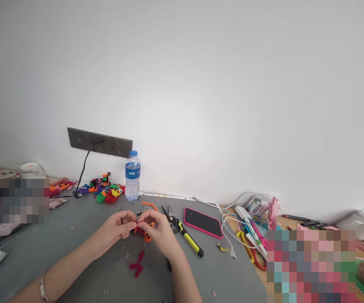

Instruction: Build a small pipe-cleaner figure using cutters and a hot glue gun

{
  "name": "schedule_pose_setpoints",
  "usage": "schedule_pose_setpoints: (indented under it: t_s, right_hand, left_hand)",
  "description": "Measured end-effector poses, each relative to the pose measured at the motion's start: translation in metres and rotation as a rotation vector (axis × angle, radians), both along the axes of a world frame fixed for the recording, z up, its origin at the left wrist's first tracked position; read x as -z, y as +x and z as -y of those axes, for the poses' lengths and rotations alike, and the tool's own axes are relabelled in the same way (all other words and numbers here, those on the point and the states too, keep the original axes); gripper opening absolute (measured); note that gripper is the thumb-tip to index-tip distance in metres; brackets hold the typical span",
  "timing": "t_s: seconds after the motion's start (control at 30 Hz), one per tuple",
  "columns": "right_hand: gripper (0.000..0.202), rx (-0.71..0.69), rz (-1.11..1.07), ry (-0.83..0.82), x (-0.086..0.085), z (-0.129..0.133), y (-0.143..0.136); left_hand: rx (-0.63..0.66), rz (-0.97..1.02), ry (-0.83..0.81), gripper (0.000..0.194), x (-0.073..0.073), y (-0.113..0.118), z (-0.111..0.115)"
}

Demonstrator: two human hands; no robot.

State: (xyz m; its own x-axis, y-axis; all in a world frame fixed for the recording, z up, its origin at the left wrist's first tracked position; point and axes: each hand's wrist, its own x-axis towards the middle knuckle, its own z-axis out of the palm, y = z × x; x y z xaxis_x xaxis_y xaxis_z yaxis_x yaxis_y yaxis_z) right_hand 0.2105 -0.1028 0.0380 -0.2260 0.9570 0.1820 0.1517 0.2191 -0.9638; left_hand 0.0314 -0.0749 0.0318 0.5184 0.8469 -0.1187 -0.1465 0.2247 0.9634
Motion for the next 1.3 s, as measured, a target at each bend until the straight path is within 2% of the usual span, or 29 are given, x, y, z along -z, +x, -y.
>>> schedule_pose_setpoints:
  t_s: [0.27,0.47,0.77,1.1,1.3]
  right_hand:
    - [0.02,-0.056,-0.061,-0.022,-0.003,0.0,-0.001]
    - [0.023,-0.088,-0.06,-0.047,0.0,0.0,-0.002]
    - [0.028,-0.078,-0.048,-0.059,0.0,-0.002,-0.003]
    - [0.023,-0.063,-0.047,-0.02,0.002,-0.002,-0.005]
    - [0.026,-0.027,-0.003,-0.014,0.004,-0.003,-0.005]
  left_hand:
    - [0.089,-0.311,0.514,0.036,0.002,-0.003,0.001]
    - [0.1,-0.461,0.73,0.035,0.0,-0.004,0.007]
    - [0.065,-0.487,0.792,0.035,0.0,-0.003,0.01]
    - [0.033,-0.512,0.839,0.031,0.004,-0.002,0.006]
    - [0.013,-0.507,0.818,0.032,0.006,0.0,0.006]
